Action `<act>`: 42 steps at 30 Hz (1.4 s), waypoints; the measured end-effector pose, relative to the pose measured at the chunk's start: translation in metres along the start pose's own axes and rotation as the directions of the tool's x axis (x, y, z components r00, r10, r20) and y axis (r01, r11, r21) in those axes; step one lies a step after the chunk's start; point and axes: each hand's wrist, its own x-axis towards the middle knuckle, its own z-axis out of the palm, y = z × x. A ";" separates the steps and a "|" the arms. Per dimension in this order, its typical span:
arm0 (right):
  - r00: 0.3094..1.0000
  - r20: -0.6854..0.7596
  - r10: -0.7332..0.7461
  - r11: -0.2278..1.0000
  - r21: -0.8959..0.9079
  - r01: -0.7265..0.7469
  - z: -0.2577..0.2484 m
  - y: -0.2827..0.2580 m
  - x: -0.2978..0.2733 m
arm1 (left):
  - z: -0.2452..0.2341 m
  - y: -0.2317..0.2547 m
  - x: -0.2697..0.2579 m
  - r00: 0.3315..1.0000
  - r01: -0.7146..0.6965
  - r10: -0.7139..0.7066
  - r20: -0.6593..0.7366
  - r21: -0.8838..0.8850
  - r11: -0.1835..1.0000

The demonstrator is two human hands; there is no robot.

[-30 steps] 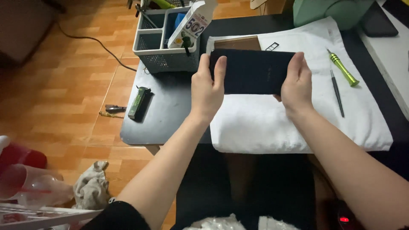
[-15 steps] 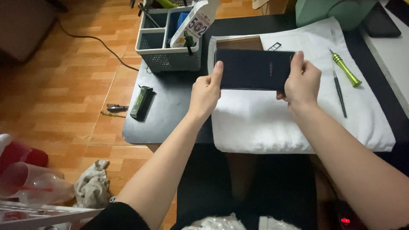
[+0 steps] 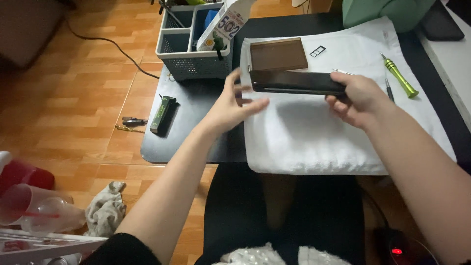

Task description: Disassembling a smartphone by removing precision screws and prying apart the internal components.

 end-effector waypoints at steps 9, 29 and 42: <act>0.992 0.120 -0.029 0.998 0.053 0.023 0.015 -0.017 -0.030 | 0.017 -0.021 0.015 0.819 -0.529 0.573 -0.033 0.345 0.776; 0.945 0.148 -0.293 0.910 -0.261 0.323 0.015 0.022 -0.017 | 0.016 -0.028 0.016 0.991 0.096 -0.102 -0.082 -0.076 0.992; 0.917 0.109 -0.383 0.921 -0.031 0.389 -0.006 0.079 0.066 | 0.014 -0.016 0.024 0.982 0.041 -0.066 -0.176 -0.140 0.989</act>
